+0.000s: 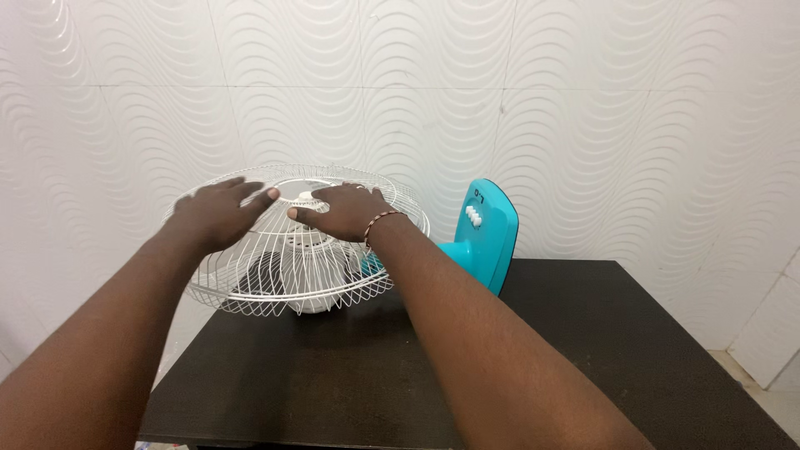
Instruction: The person disassembles a table fan by removing the front grille, fan blades, and rear grille. They then use a screwdriver to loosen screws on the motor housing.
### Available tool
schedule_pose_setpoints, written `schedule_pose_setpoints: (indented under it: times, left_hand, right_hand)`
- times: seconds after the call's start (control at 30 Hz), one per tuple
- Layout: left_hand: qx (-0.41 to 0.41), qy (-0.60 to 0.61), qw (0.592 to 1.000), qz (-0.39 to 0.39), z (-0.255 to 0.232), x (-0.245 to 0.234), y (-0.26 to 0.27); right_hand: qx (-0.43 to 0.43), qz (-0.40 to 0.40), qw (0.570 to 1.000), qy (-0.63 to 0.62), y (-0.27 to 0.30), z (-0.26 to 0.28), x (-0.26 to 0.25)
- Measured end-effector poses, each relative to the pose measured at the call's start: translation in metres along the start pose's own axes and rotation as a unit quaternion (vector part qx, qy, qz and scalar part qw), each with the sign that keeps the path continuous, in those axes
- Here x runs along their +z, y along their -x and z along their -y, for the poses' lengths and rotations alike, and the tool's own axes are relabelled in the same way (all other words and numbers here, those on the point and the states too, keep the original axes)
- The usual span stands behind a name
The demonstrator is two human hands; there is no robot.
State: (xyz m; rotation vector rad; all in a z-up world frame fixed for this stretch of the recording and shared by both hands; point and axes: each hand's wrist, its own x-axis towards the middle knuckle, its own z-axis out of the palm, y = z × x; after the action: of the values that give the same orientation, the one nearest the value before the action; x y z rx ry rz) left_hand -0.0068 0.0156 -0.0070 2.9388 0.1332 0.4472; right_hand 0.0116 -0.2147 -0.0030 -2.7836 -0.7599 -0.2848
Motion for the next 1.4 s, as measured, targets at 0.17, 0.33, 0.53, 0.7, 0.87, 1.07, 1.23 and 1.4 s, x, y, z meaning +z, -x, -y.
schedule_pose_setpoints:
  times: [0.17,0.33,0.53,0.7,0.87,1.07,1.23,1.4]
  left_hand:
    - [-0.075,0.007,0.997,-0.026,0.021,0.001,0.003]
    - [-0.168,0.084,0.982,-0.015,0.031,0.001,0.008]
    - [-0.231,0.307,0.922,-0.053,0.032,-0.003,0.032]
    - [-0.255,0.423,0.868,-0.053,0.022,-0.009,0.048]
    - [-0.249,0.457,0.852,-0.05,0.019,-0.011,0.055]
    - [-0.248,0.465,0.849,-0.051,0.017,-0.012,0.057]
    - [-0.249,0.463,0.849,-0.045,0.013,-0.011,0.055]
    - [-0.271,0.438,0.856,-0.039,0.009,-0.014,0.054]
  right_hand:
    - [-0.013,-0.006,1.0,-0.018,0.004,-0.004,-0.004]
    - [0.008,-0.011,1.0,-0.027,0.01,-0.012,-0.013]
    - [0.098,-0.121,0.986,0.064,0.011,-0.049,-0.028]
    - [0.216,-0.162,0.95,0.154,0.03,-0.09,-0.044]
    - [0.307,-0.145,0.928,0.151,0.05,-0.108,-0.044]
    - [0.353,-0.122,0.916,0.15,0.059,-0.123,-0.036]
    - [0.37,-0.097,0.913,0.142,0.067,-0.144,-0.031]
    - [0.355,-0.143,0.91,0.163,0.075,-0.159,-0.024]
